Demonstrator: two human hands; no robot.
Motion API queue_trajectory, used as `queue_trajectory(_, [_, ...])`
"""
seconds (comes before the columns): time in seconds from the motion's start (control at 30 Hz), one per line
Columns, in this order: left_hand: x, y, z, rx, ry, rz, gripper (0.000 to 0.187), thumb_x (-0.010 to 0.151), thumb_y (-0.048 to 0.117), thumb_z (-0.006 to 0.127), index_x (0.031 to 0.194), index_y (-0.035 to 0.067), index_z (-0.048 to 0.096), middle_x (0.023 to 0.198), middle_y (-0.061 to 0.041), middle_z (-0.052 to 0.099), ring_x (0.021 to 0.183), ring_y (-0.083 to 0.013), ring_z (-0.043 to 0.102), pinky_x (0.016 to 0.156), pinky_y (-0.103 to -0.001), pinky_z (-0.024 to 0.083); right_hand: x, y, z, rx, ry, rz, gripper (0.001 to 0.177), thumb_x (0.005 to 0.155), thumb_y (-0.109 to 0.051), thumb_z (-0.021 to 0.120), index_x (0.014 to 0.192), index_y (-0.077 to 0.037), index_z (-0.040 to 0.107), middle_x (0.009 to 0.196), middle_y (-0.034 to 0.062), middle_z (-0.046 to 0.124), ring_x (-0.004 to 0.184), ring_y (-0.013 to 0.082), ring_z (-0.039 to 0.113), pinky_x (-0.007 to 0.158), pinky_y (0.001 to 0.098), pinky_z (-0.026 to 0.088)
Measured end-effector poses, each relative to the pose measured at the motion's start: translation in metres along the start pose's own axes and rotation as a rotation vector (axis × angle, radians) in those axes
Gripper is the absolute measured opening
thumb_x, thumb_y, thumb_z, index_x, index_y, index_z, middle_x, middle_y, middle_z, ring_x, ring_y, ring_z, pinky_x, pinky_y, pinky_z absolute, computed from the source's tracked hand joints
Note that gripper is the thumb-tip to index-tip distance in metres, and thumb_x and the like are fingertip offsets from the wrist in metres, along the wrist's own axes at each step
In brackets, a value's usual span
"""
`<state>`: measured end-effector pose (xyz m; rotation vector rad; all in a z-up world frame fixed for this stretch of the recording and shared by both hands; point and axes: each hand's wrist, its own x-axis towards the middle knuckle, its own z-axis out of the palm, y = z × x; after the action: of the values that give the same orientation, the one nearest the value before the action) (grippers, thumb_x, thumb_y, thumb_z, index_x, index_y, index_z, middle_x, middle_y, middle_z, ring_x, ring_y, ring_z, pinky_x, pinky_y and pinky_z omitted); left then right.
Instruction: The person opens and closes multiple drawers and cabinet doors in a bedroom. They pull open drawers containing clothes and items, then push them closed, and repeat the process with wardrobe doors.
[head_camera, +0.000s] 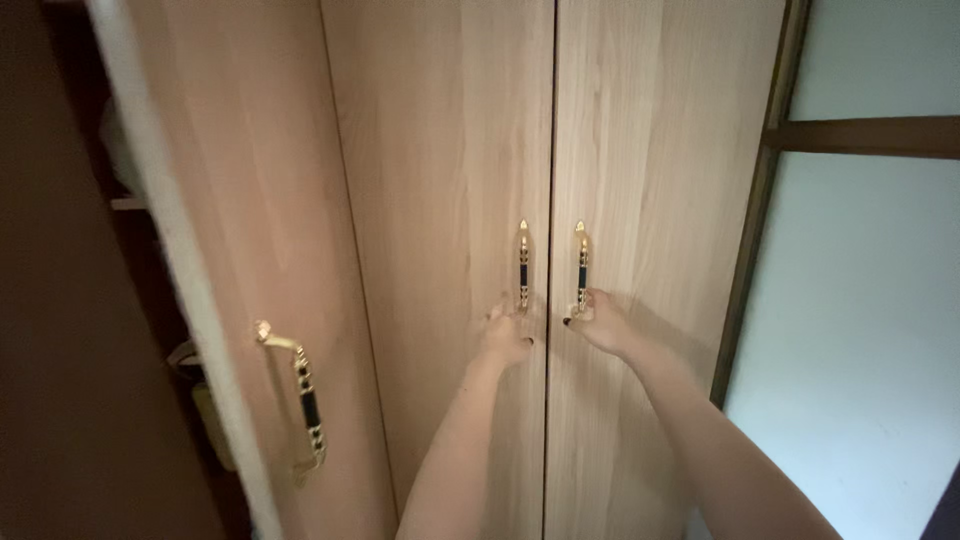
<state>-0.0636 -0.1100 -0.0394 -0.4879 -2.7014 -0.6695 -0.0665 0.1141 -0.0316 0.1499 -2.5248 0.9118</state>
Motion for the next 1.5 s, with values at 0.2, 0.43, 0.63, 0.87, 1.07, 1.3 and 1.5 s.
queue_trajectory(0.2, [-0.063, 0.016, -0.058, -0.198, -0.021, -0.130, 0.065, 0.085, 0.019, 0.078, 0.147, 0.020, 0.056, 0.168, -0.009, 0.023, 0.154, -0.0357, 0.024, 0.126, -0.051, 0.025, -0.052, -0.040, -0.029, -0.006, -0.064, 0.044, 0.086, 0.087, -0.029, 0.073, 0.156, -0.001, 0.030, 0.155, 0.0216, 0.043, 0.143, 0.0354, 0.044, 0.118, 0.0427, 0.037])
queue_trajectory(0.43, [-0.108, 0.022, -0.119, -0.183, 0.136, -0.106, 0.076, 0.082, 0.031, 0.079, 0.151, 0.020, 0.048, 0.168, -0.012, 0.024, 0.154, -0.0373, 0.022, 0.125, -0.054, 0.022, -0.102, -0.058, -0.063, -0.035, -0.026, 0.104, 0.086, 0.090, -0.037, 0.070, 0.158, -0.004, 0.029, 0.152, 0.0206, 0.046, 0.138, 0.0349, 0.048, 0.113, 0.0452, 0.040])
queue_trajectory(0.63, [-0.147, 0.004, -0.140, -0.264, 0.246, -0.102, 0.079, 0.080, 0.034, 0.079, 0.151, 0.023, 0.048, 0.166, -0.019, 0.023, 0.153, -0.0452, 0.018, 0.123, -0.054, 0.023, -0.144, -0.052, -0.098, 0.103, 0.043, 0.130, 0.084, 0.087, -0.036, 0.072, 0.156, -0.005, 0.036, 0.144, 0.0188, 0.056, 0.127, 0.0312, 0.059, 0.102, 0.0410, 0.050])
queue_trajectory(0.87, [-0.196, -0.006, -0.157, -0.260, 0.382, -0.025, 0.079, 0.079, 0.030, 0.081, 0.149, 0.014, 0.049, 0.160, -0.022, 0.032, 0.148, -0.0414, 0.028, 0.121, -0.048, 0.029, -0.195, -0.060, -0.116, 0.236, -0.021, 0.199, 0.086, 0.088, -0.032, 0.069, 0.159, -0.006, 0.028, 0.141, 0.0173, 0.056, 0.112, 0.0261, 0.062, 0.090, 0.0393, 0.053])
queue_trajectory(1.07, [-0.249, -0.019, -0.166, -0.292, 0.517, 0.081, 0.073, 0.078, 0.025, 0.080, 0.143, 0.007, 0.053, 0.151, -0.021, 0.044, 0.139, -0.0410, 0.038, 0.116, -0.046, 0.035, -0.233, -0.085, -0.111, 0.337, -0.074, 0.153, 0.085, 0.088, -0.028, 0.069, 0.158, -0.004, 0.027, 0.134, 0.0146, 0.060, 0.108, 0.0221, 0.061, 0.086, 0.0364, 0.053])
queue_trajectory(1.3, [-0.305, -0.066, -0.188, -0.293, 0.627, 0.084, 0.062, 0.080, 0.018, 0.078, 0.138, 0.004, 0.060, 0.131, -0.023, 0.057, 0.124, -0.0383, 0.056, 0.108, -0.045, 0.044, -0.259, -0.135, -0.063, 0.352, -0.157, 0.105, 0.081, 0.090, -0.027, 0.067, 0.158, -0.005, 0.029, 0.130, 0.0115, 0.060, 0.112, 0.0189, 0.061, 0.090, 0.0358, 0.053])
queue_trajectory(1.5, [-0.336, -0.112, -0.218, -0.336, 0.704, 0.202, 0.045, 0.084, 0.010, 0.074, 0.128, 0.004, 0.066, 0.115, -0.015, 0.064, 0.104, -0.0284, 0.065, 0.096, -0.038, 0.053, -0.257, -0.198, -0.020, 0.363, -0.177, 0.047, 0.077, 0.090, -0.024, 0.065, 0.158, -0.007, 0.032, 0.129, 0.0153, 0.062, 0.116, 0.0248, 0.061, 0.095, 0.0403, 0.055])
